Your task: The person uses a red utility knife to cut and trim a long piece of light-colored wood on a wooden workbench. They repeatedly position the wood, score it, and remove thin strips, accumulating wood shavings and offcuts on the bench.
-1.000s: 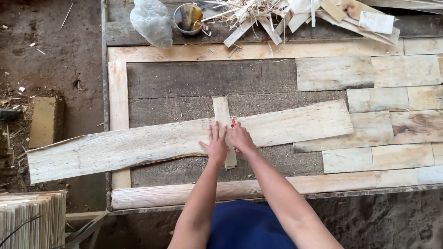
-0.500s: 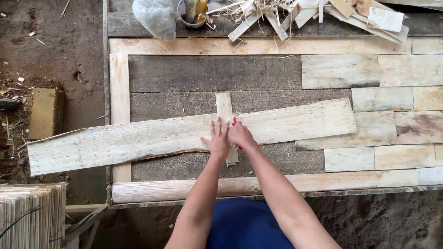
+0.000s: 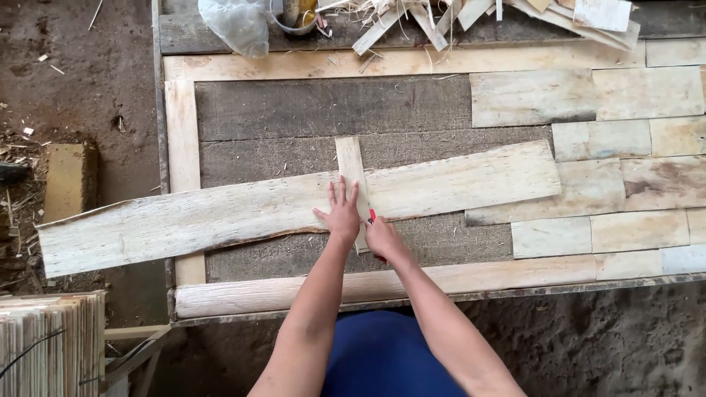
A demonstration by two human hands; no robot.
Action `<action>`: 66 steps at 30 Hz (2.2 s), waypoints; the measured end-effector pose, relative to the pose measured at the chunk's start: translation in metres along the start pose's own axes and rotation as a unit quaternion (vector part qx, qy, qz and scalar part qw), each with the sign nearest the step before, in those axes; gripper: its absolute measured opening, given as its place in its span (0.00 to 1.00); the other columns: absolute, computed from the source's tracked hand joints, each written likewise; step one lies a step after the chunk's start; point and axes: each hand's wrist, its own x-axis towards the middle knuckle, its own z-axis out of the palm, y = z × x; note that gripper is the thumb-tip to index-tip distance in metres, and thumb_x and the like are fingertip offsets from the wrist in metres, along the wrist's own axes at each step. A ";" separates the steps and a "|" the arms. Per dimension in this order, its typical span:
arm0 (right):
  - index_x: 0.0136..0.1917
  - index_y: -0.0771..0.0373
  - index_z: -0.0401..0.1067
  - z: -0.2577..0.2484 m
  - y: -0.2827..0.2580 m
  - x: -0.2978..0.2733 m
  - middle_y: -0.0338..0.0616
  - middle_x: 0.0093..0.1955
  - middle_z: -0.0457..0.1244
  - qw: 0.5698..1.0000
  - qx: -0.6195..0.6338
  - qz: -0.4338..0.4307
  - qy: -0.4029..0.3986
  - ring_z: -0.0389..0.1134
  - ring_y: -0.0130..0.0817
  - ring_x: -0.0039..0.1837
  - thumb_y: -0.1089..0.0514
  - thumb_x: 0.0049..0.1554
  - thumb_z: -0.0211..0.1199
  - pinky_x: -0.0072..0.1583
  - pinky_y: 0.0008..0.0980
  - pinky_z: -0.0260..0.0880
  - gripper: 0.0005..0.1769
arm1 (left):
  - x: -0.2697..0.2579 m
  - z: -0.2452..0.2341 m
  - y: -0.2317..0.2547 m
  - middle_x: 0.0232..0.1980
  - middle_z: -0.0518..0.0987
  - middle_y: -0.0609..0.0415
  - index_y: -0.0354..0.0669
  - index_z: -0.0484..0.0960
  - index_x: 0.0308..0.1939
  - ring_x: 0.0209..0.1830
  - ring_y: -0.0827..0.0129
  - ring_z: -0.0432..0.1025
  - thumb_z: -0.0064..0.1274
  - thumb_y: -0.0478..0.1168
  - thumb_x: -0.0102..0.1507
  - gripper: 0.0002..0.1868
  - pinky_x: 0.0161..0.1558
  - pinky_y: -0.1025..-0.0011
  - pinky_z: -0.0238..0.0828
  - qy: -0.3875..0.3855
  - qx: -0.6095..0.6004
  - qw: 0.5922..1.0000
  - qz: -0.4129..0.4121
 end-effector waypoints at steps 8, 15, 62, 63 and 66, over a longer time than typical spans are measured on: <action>0.62 0.68 0.65 0.003 0.005 -0.035 0.62 0.49 0.71 1.000 0.014 0.018 -0.010 0.76 0.53 0.47 0.44 0.67 0.39 0.55 0.52 0.73 0.27 | -0.011 -0.009 0.003 0.85 0.29 0.64 0.73 0.43 0.80 0.85 0.58 0.26 0.65 0.48 0.60 0.54 0.62 0.14 0.45 -0.003 0.007 1.000 -0.009; 0.55 0.67 0.65 0.030 0.033 -0.010 0.52 0.29 0.68 1.000 0.027 -0.002 0.004 0.71 0.47 0.29 0.43 0.66 0.40 0.40 0.45 0.73 0.25 | -0.011 -0.008 0.003 0.85 0.29 0.65 0.73 0.44 0.80 0.85 0.58 0.26 0.65 0.48 0.60 0.54 0.63 0.14 0.44 0.002 -0.001 1.000 -0.011; 0.50 0.62 0.72 -0.004 0.112 -0.023 0.51 0.33 0.67 0.979 0.190 -0.041 -0.054 0.74 0.40 0.32 0.45 0.62 0.55 0.35 0.33 0.80 0.18 | -0.012 -0.036 0.026 0.64 0.61 0.52 0.43 0.52 0.76 0.66 0.60 0.58 0.62 0.57 0.59 0.50 0.58 0.53 0.62 0.043 -0.073 0.991 -0.103; 0.50 0.62 0.72 -0.006 0.114 -0.020 0.51 0.33 0.67 0.979 0.192 -0.043 -0.052 0.74 0.40 0.32 0.45 0.62 0.55 0.35 0.33 0.80 0.18 | -0.006 -0.032 0.023 0.64 0.61 0.52 0.43 0.52 0.76 0.66 0.60 0.58 0.62 0.57 0.59 0.50 0.58 0.53 0.62 0.046 -0.071 0.991 -0.101; 0.58 0.61 0.78 -0.015 0.113 -0.022 0.57 0.50 0.71 0.992 0.077 -0.090 -0.050 0.74 0.49 0.54 0.45 0.56 0.64 0.57 0.46 0.74 0.23 | 0.011 -0.017 0.014 0.58 0.61 0.48 0.39 0.53 0.73 0.65 0.54 0.58 0.72 0.53 0.51 0.56 0.57 0.54 0.63 0.043 -0.153 0.981 -0.113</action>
